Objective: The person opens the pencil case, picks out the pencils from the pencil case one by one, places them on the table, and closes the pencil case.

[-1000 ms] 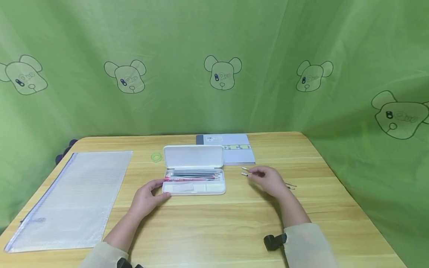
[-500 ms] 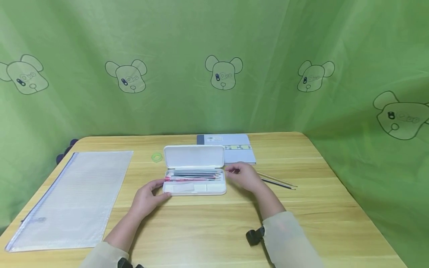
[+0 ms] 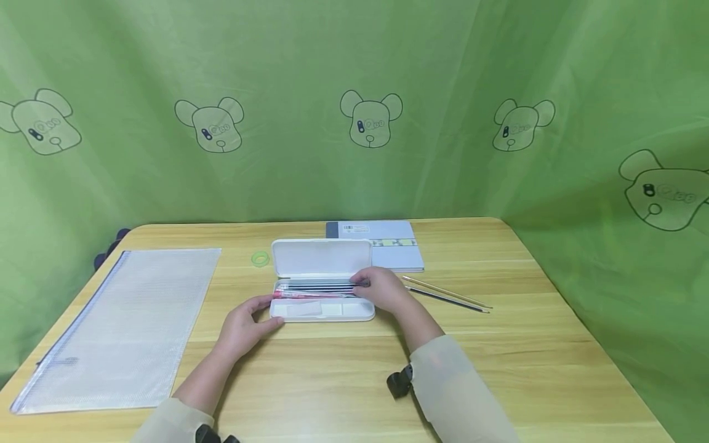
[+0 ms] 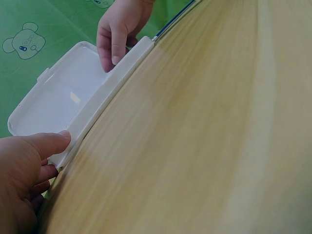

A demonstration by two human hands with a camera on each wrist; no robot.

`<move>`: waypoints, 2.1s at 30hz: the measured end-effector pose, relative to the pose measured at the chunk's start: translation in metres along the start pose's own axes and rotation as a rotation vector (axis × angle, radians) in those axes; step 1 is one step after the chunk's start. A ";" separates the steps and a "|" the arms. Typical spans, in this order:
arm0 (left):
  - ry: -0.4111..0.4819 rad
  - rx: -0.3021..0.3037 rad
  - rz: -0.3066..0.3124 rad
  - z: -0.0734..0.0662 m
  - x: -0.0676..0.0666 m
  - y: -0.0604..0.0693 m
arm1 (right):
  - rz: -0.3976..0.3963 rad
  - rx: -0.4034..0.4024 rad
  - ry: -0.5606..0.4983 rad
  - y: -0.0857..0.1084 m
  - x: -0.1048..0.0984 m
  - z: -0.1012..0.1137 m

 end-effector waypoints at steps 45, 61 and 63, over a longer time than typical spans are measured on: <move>-0.005 -0.014 0.004 0.001 0.000 0.000 | 0.040 0.002 0.036 -0.003 0.005 0.005; -0.004 -0.012 0.001 0.001 0.000 0.001 | -0.047 -0.064 -0.056 0.029 -0.037 -0.021; -0.005 -0.015 0.005 0.000 0.000 0.000 | -0.064 -0.061 -0.046 0.035 -0.044 -0.027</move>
Point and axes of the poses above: each hand's wrist, its own y-axis away from the middle knuckle, its own x-axis out of the palm, z = x × y, the point moved 3 cm from there along -y, towards the middle knuckle, and after that the axes turned 6 degrees about x, right-handed, at the moved point
